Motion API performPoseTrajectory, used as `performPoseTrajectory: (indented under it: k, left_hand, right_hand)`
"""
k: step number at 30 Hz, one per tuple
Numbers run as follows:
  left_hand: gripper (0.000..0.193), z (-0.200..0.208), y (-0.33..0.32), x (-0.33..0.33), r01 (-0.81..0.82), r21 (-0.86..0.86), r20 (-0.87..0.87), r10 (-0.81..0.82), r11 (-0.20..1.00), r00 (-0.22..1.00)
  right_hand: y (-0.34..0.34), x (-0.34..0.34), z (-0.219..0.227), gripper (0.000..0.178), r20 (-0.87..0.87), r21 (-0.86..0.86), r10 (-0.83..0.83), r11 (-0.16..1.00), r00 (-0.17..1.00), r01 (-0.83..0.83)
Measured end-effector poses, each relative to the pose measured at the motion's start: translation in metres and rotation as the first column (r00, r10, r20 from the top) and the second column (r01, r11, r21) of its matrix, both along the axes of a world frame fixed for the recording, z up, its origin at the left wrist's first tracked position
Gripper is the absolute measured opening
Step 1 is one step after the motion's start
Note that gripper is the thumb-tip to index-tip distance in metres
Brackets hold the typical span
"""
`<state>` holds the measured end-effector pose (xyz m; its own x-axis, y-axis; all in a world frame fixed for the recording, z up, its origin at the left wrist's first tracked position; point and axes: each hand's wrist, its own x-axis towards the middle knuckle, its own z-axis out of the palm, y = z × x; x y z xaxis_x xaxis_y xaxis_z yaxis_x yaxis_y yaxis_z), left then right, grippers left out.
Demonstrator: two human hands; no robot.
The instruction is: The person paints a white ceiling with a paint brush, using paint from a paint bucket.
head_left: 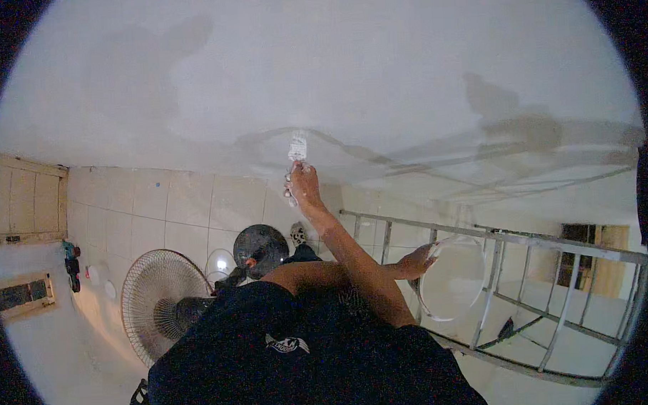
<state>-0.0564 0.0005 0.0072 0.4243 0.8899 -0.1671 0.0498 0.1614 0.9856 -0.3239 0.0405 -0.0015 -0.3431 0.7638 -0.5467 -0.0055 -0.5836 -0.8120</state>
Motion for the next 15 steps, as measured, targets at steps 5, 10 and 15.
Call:
performPoseTrajectory:
  k: [5,10,15]
  left_hand:
    - [0.051,-0.025,0.002,0.013,-0.01,0.051,-0.023,0.011,0.999,1.0]
    - [0.053,-0.036,0.003,0.017,0.014,0.008,-0.001,-0.014,1.0,1.0]
    - [0.053,-0.047,0.002,0.022,-0.016,0.067,0.074,0.011,0.998,0.997]
  right_hand:
    - [0.009,0.002,0.092,0.026,-0.147,0.266,0.002,0.963,0.989,0.038]
    - [0.0,0.006,0.161,0.023,-0.217,0.337,-0.032,0.936,0.976,0.106]
    - [0.012,0.0,0.092,0.022,-0.057,0.559,-0.044,0.826,0.997,0.068]
